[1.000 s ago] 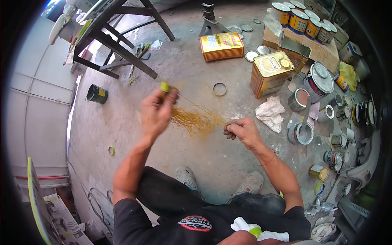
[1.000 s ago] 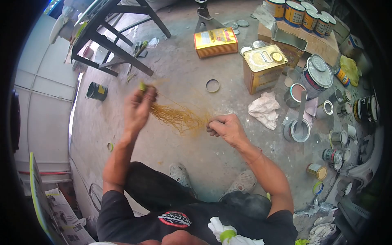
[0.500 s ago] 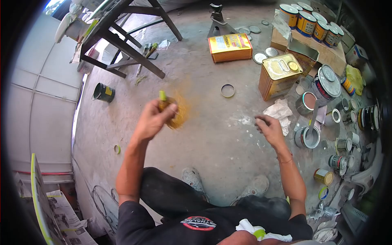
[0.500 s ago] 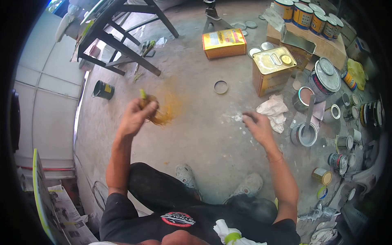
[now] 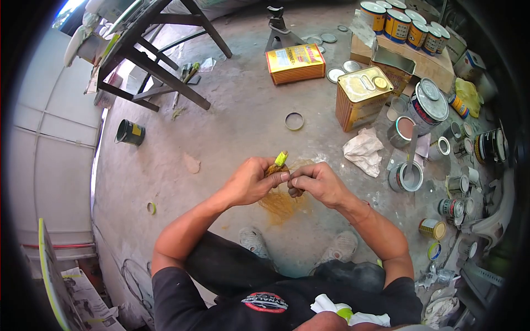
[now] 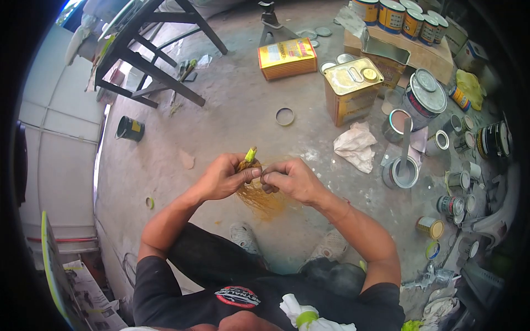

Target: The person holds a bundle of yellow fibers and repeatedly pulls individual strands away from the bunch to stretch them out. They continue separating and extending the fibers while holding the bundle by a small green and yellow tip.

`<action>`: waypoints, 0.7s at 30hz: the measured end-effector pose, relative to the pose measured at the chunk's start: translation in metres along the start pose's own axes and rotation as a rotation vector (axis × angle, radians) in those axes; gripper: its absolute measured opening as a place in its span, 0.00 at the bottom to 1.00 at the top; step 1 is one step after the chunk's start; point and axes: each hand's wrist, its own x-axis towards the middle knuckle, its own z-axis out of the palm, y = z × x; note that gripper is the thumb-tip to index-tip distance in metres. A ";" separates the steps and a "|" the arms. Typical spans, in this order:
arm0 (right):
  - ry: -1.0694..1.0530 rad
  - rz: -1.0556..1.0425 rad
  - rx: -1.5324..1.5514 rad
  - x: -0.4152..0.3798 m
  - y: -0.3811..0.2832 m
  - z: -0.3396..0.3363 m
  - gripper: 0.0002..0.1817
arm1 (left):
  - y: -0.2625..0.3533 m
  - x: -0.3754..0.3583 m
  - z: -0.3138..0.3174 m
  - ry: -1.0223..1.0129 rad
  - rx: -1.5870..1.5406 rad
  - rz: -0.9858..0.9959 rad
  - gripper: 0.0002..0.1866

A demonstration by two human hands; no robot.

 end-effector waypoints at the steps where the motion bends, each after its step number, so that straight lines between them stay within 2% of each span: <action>1: 0.023 -0.019 0.007 0.002 0.007 -0.001 0.13 | -0.001 -0.001 0.001 -0.002 -0.005 -0.001 0.12; 3: 0.041 -0.039 0.009 0.001 0.009 -0.002 0.13 | -0.002 -0.004 0.001 0.222 0.111 0.087 0.11; 6: 0.089 0.024 -0.056 -0.007 0.008 -0.012 0.12 | -0.003 -0.007 -0.036 0.581 -0.073 0.226 0.11; 7: 0.104 0.017 -0.177 -0.013 0.010 -0.019 0.12 | -0.010 -0.008 -0.051 0.699 -0.176 0.298 0.11; 9: 0.117 0.005 -0.294 -0.020 0.007 -0.022 0.13 | -0.024 -0.014 -0.076 0.832 -0.119 0.274 0.12; 11: 0.151 0.046 -0.579 -0.032 -0.006 -0.019 0.14 | -0.041 -0.021 -0.100 0.984 -0.140 0.247 0.13; 12: 0.149 0.047 -0.577 -0.033 -0.002 -0.021 0.14 | -0.056 -0.025 -0.121 1.103 -0.223 0.268 0.13; 14: 0.304 -0.019 -0.756 -0.035 0.015 -0.031 0.14 | -0.087 -0.036 -0.169 1.340 -0.336 0.368 0.13; 15: 0.303 -0.022 -0.755 -0.036 0.029 -0.042 0.14 | -0.101 -0.044 -0.186 1.422 -0.344 0.392 0.12; 17: 0.415 -0.003 -1.115 -0.034 0.069 -0.077 0.14 | -0.123 -0.053 -0.207 1.546 -0.423 0.359 0.11; 18: 0.441 0.079 -1.198 -0.038 0.096 -0.104 0.14 | -0.137 -0.057 -0.217 1.617 -0.445 0.359 0.11; 19: 0.460 0.165 -1.283 -0.042 0.113 -0.124 0.14 | -0.136 -0.063 -0.213 1.621 -0.441 0.354 0.11; 21: 0.500 0.139 -1.214 -0.042 0.104 -0.128 0.14 | -0.119 -0.071 -0.194 1.280 -0.361 0.131 0.13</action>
